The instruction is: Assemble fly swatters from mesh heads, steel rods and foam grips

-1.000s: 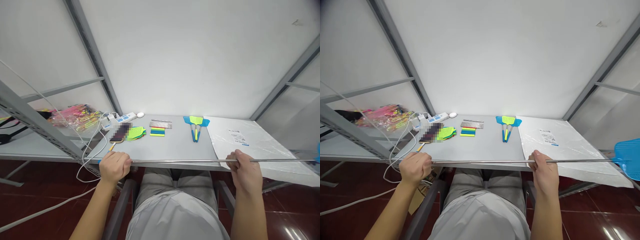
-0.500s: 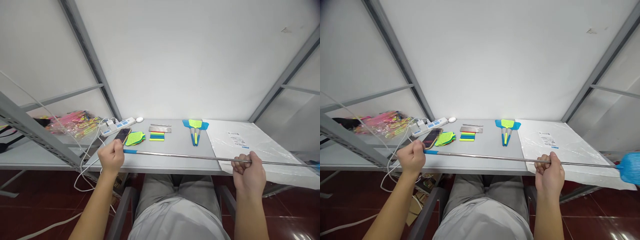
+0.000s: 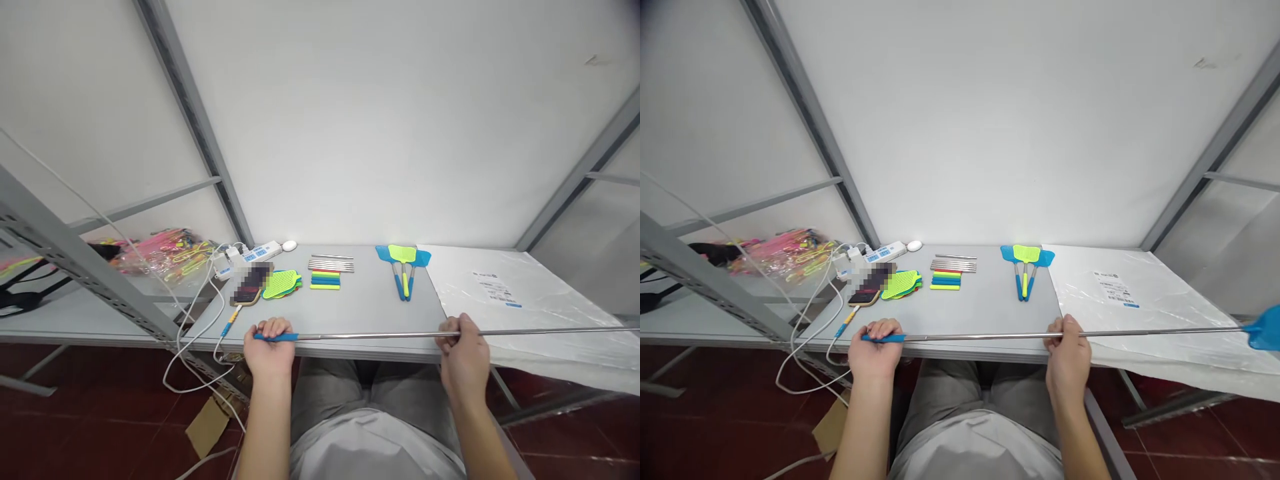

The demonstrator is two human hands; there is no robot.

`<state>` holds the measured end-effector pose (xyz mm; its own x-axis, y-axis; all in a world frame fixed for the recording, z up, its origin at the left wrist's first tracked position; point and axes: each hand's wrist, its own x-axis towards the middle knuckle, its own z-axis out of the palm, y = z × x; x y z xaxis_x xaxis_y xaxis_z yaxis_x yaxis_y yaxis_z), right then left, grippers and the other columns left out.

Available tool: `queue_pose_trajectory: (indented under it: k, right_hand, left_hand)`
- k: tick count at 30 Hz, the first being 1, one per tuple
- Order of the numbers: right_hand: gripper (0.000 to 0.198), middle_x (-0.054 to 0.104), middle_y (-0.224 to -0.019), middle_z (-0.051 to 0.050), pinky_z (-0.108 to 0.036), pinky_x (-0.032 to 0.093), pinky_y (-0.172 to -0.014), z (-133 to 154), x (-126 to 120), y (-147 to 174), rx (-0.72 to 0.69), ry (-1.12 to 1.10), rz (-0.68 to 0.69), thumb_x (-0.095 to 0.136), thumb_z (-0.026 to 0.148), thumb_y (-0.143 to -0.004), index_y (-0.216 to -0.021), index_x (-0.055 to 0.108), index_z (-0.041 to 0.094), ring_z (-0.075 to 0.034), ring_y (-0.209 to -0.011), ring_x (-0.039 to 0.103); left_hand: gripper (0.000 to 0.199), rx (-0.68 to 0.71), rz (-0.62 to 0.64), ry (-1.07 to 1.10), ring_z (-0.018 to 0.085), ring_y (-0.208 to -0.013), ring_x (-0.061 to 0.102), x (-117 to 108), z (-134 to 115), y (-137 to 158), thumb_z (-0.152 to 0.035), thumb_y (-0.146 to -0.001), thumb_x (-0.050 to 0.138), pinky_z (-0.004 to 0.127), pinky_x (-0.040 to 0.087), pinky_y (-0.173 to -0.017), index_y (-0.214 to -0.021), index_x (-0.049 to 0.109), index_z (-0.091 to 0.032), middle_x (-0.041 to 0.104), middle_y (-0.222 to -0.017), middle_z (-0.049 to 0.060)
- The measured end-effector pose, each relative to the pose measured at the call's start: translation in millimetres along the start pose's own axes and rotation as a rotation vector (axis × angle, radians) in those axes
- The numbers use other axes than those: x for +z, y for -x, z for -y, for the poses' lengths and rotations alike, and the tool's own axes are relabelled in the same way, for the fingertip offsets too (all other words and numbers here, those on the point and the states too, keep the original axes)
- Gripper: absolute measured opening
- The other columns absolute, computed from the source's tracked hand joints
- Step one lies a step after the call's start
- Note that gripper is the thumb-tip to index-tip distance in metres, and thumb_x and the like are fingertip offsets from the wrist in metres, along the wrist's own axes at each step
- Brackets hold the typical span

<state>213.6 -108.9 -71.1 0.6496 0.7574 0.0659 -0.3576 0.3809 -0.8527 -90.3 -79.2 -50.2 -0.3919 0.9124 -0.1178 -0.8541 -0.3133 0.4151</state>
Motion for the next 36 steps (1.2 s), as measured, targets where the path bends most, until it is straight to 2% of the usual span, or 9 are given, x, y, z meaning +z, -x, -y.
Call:
queue_pose_trajectory:
  k: [4,9,14,17,19,22,27,31,36]
  right_hand:
    - [0.029,0.055,-0.072,0.001,-0.022,0.035,-0.046,-13,16,26,0.062,0.018,0.056,0.048,0.044,-0.092,-0.085,0.062,0.019,-0.009,-0.053,0.047]
    - [0.033,0.063,-0.095,-0.003,-0.023,0.044,-0.053,-9,26,46,0.106,0.000,0.151,0.048,0.051,-0.092,-0.102,0.063,0.024,-0.015,-0.078,0.063]
    - [0.036,0.066,-0.110,-0.005,-0.029,0.050,-0.069,-15,32,56,0.191,-0.029,0.245,0.045,0.056,-0.094,-0.111,0.061,0.028,-0.021,-0.100,0.066]
    - [0.038,0.060,-0.131,-0.006,-0.032,0.049,-0.085,-14,32,55,0.254,-0.049,0.362,0.053,0.050,-0.093,-0.125,0.056,0.031,-0.024,-0.121,0.057]
    - [0.042,0.056,-0.137,-0.006,-0.038,0.048,-0.092,-10,31,54,0.314,-0.093,0.444,0.058,0.045,-0.091,-0.131,0.052,0.032,-0.026,-0.123,0.056]
    - [0.045,0.062,-0.129,-0.008,-0.043,0.048,-0.094,-7,30,52,0.342,-0.146,0.478,0.064,0.041,-0.088,-0.130,0.053,0.029,-0.028,-0.119,0.059]
    - [0.041,0.073,-0.104,-0.006,-0.035,0.053,-0.085,-11,27,47,0.281,-0.077,0.421,0.071,0.042,-0.082,-0.118,0.059,0.026,-0.022,-0.105,0.066]
    - [0.028,0.075,-0.101,-0.005,-0.036,0.053,-0.087,-10,21,37,0.239,-0.087,0.403,0.071,0.041,-0.083,-0.103,0.064,0.024,-0.021,-0.104,0.067]
    - [0.023,0.075,-0.102,-0.005,-0.038,0.052,-0.090,-7,18,34,0.222,-0.080,0.399,0.071,0.042,-0.083,-0.098,0.066,0.025,-0.022,-0.112,0.065]
  left_hand:
    - [0.038,-0.051,0.026,0.067,0.008,-0.041,0.034,-4,8,8,-0.040,-0.090,0.033,0.019,0.034,-0.042,-0.058,0.034,-0.019,0.029,-0.049,-0.005]
    - [0.049,-0.076,-0.004,0.096,0.009,-0.041,0.034,-5,18,8,-0.049,-0.095,0.021,0.021,0.032,-0.042,-0.058,0.035,-0.020,0.029,-0.049,-0.005]
    - [0.048,0.044,-0.058,0.082,0.010,-0.043,0.037,-9,26,12,-0.056,-0.097,0.022,0.021,0.030,-0.042,-0.068,0.037,-0.021,0.033,-0.054,-0.005]
    - [0.036,0.173,-0.097,0.091,0.010,-0.046,0.040,-3,24,17,-0.049,-0.098,0.027,0.021,0.032,-0.044,-0.077,0.041,-0.022,0.035,-0.058,-0.005]
    - [0.029,0.226,-0.119,0.092,0.010,-0.049,0.042,2,22,19,-0.042,-0.098,0.029,0.022,0.036,-0.048,-0.082,0.043,-0.022,0.037,-0.061,-0.005]
    - [0.027,0.262,-0.155,0.079,0.010,-0.054,0.046,11,21,23,-0.037,-0.099,0.029,0.025,0.042,-0.056,-0.082,0.044,-0.021,0.041,-0.066,-0.004]
    - [0.027,0.321,-0.170,-0.024,0.011,-0.067,0.051,23,28,32,-0.043,-0.097,0.043,0.028,0.045,-0.066,-0.083,0.049,-0.021,0.051,-0.080,-0.002]
    - [0.034,0.408,-0.082,-0.175,0.011,-0.071,0.052,30,39,42,-0.053,-0.089,0.056,0.026,0.044,-0.066,-0.081,0.052,-0.020,0.052,-0.085,-0.001]
    - [0.038,0.367,-0.050,-0.242,0.012,-0.077,0.054,35,63,59,-0.057,-0.089,0.054,0.023,0.043,-0.069,-0.080,0.057,-0.020,0.054,-0.083,0.001]
